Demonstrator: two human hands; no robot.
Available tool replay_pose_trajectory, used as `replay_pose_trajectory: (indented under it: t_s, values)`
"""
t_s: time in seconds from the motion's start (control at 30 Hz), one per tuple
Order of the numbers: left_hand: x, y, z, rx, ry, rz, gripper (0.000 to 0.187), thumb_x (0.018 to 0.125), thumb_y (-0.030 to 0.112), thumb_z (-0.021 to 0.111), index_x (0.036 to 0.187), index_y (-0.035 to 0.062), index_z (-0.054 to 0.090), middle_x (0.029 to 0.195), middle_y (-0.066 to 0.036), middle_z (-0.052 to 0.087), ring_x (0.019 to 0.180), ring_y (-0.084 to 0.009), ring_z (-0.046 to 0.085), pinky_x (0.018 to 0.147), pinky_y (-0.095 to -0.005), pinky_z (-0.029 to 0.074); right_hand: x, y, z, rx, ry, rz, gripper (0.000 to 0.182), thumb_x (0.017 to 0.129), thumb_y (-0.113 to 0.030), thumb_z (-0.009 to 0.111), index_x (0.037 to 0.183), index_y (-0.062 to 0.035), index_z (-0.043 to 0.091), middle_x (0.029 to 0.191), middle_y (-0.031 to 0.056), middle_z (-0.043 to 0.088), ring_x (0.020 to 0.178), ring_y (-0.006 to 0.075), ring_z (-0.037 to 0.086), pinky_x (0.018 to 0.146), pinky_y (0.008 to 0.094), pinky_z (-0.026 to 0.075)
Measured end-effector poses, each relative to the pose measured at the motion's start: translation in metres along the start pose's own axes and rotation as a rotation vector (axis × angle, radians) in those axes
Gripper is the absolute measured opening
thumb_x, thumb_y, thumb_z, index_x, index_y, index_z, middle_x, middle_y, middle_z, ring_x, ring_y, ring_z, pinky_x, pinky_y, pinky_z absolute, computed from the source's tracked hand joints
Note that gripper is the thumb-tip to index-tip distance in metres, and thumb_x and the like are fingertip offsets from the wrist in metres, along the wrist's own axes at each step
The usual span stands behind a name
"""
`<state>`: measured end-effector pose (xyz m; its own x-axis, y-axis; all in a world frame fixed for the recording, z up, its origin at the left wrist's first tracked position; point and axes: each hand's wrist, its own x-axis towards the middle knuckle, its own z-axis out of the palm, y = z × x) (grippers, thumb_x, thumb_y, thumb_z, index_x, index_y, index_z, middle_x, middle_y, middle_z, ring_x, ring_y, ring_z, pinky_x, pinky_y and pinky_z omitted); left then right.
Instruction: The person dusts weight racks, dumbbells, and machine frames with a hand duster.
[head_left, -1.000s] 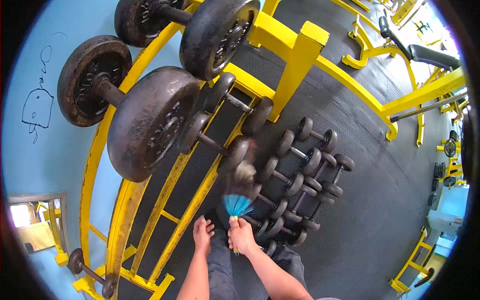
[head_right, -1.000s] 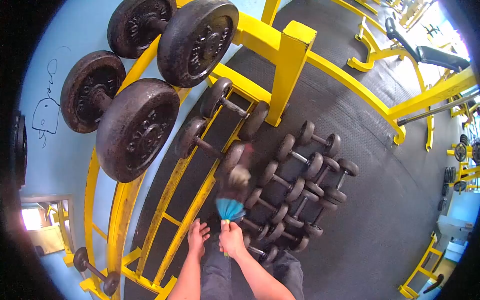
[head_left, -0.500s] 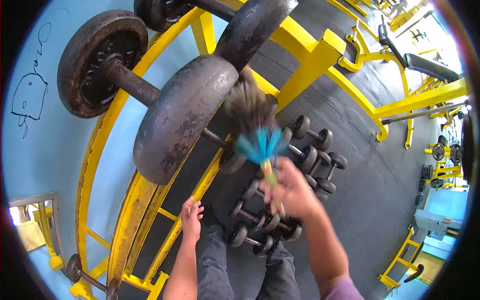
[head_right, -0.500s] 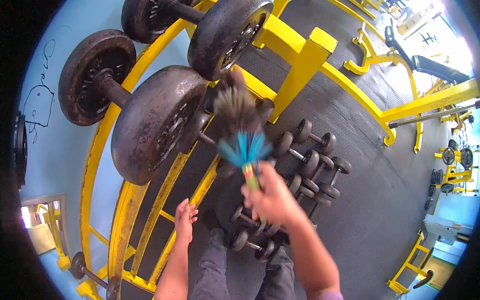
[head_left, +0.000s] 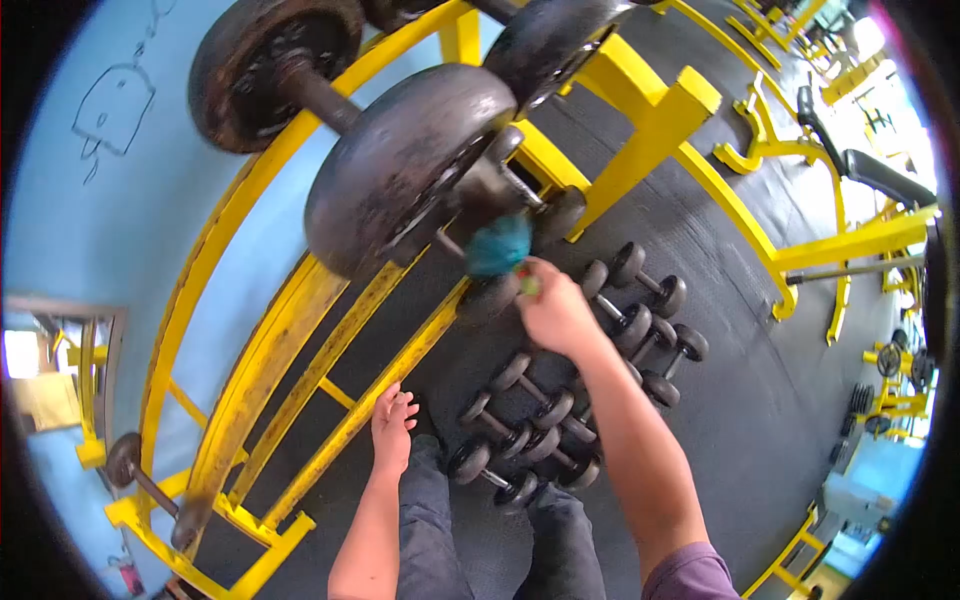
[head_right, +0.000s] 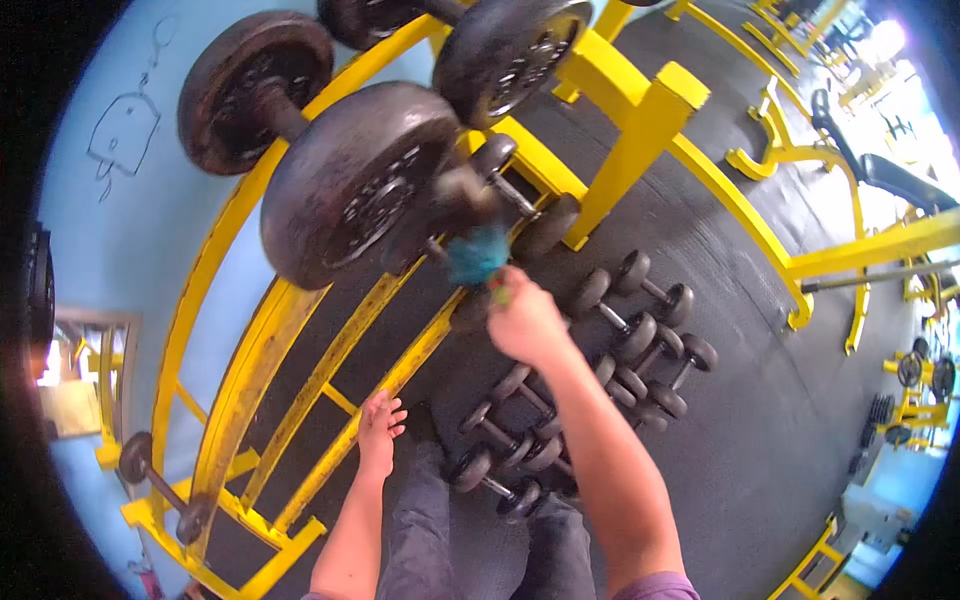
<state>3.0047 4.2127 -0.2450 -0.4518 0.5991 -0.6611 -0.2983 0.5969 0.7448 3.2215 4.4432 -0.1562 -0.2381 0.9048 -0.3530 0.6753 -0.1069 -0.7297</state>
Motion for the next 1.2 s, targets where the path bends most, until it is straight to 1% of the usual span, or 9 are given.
replay_pose_trajectory:
  t_s: [0.03,0.1,0.13,0.27,0.53,0.7,0.8,0.97,1.2]
  values:
    - [-0.004,-0.007,-0.004,-0.016,0.025,0.003,0.048,0.098,0.034,0.056,0.136,0.0056,0.048,0.117,-0.006,0.061,0.095,-0.0112,0.06,0.076,-0.0242,0.047,-0.004,0.005,-0.008,0.068,0.028,0.044,0.049,0.084,-0.01,0.059,0.131,0.0001,0.052,0.114,0.0277,0.063,0.112,0.0413,0.059,0.096,0.0407,0.046]
    - [-0.012,-0.022,-0.012,-0.034,0.068,0.017,0.048,0.097,0.033,0.057,0.135,0.0049,0.049,0.116,-0.005,0.061,0.094,-0.0109,0.06,0.076,-0.024,0.046,0.002,0.038,-0.008,-0.045,0.026,-0.075,0.052,0.083,-0.011,0.061,0.133,-0.001,0.05,0.115,0.0276,0.063,0.11,0.0417,0.059,0.094,0.0411,0.047]
    - [-0.018,-0.028,-0.013,-0.07,0.097,0.017,0.046,0.097,0.033,0.058,0.134,0.0071,0.051,0.114,-0.004,0.062,0.093,-0.0103,0.06,0.076,-0.0237,0.046,0.0,0.046,-0.009,-0.132,0.015,-0.197,0.045,0.084,-0.015,0.059,0.127,-0.005,0.053,0.102,0.029,0.065,0.1,0.0459,0.061,0.088,0.0494,0.05]
    - [-0.049,-0.061,-0.01,-0.115,0.178,0.004,0.045,0.098,0.034,0.054,0.136,0.0095,0.049,0.114,-0.005,0.062,0.091,-0.0105,0.061,0.074,-0.0256,0.049,-0.034,0.062,-0.016,-0.323,-0.038,-0.14,0.048,0.083,-0.013,0.059,0.13,-0.0055,0.051,0.101,0.0294,0.065,0.097,0.0454,0.062,0.087,0.0507,0.049]
    - [-0.073,-0.066,0.006,-0.165,0.184,0.006,0.047,0.098,0.035,0.055,0.137,0.0098,0.047,0.119,-0.007,0.061,0.098,-0.0135,0.06,0.08,-0.0267,0.047,-0.091,-0.036,-0.034,-0.335,-0.344,-0.35,0.051,0.08,-0.006,0.06,0.131,-0.0022,0.052,0.102,0.0293,0.064,0.096,0.0454,0.062,0.086,0.0476,0.049]
    - [-0.067,-0.061,-0.024,-0.219,0.172,0.037,0.054,0.096,0.038,0.058,0.138,0.0055,0.045,0.125,-0.013,0.058,0.105,-0.0182,0.057,0.091,-0.0336,0.044,-0.074,-0.058,0.027,-0.565,-0.488,-0.36,0.049,0.082,-0.011,0.061,0.13,-0.0018,0.054,0.104,0.0265,0.065,0.095,0.0419,0.064,0.084,0.047,0.051]
    - [-0.071,-0.072,-0.049,-0.253,0.168,0.061,0.052,0.097,0.035,0.057,0.137,0.0034,0.045,0.124,-0.014,0.058,0.107,-0.0184,0.056,0.095,-0.034,0.043,-0.065,-0.063,0.078,-1.024,-0.421,-0.329,0.051,0.081,-0.008,0.059,0.129,0.0059,0.05,0.093,0.0272,0.066,0.09,0.0393,0.067,0.08,0.0478,0.054]
    - [-0.078,-0.106,-0.092,-0.168,0.156,0.087,0.055,0.097,0.044,0.053,0.138,0.0078,0.046,0.125,-0.009,0.058,0.105,-0.0165,0.057,0.085,-0.0306,0.044,-0.078,-0.088,0.122,-1.057,-0.573,-0.297,0.041,0.085,-0.007,0.053,0.123,0.0047,0.055,0.101,0.027,0.067,0.097,0.0405,0.066,0.084,0.0465,0.055]
    - [-0.078,-0.135,-0.137,-0.168,0.168,0.059,0.058,0.097,0.046,0.053,0.138,0.0061,0.045,0.124,-0.01,0.058,0.105,-0.0172,0.057,0.086,-0.0313,0.045,-0.053,-0.111,0.129,-1.075,-0.394,-0.243,0.031,0.078,-0.009,0.061,0.108,-0.0006,0.063,0.098,0.0268,0.066,0.097,0.0431,0.063,0.087,0.0495,0.05]
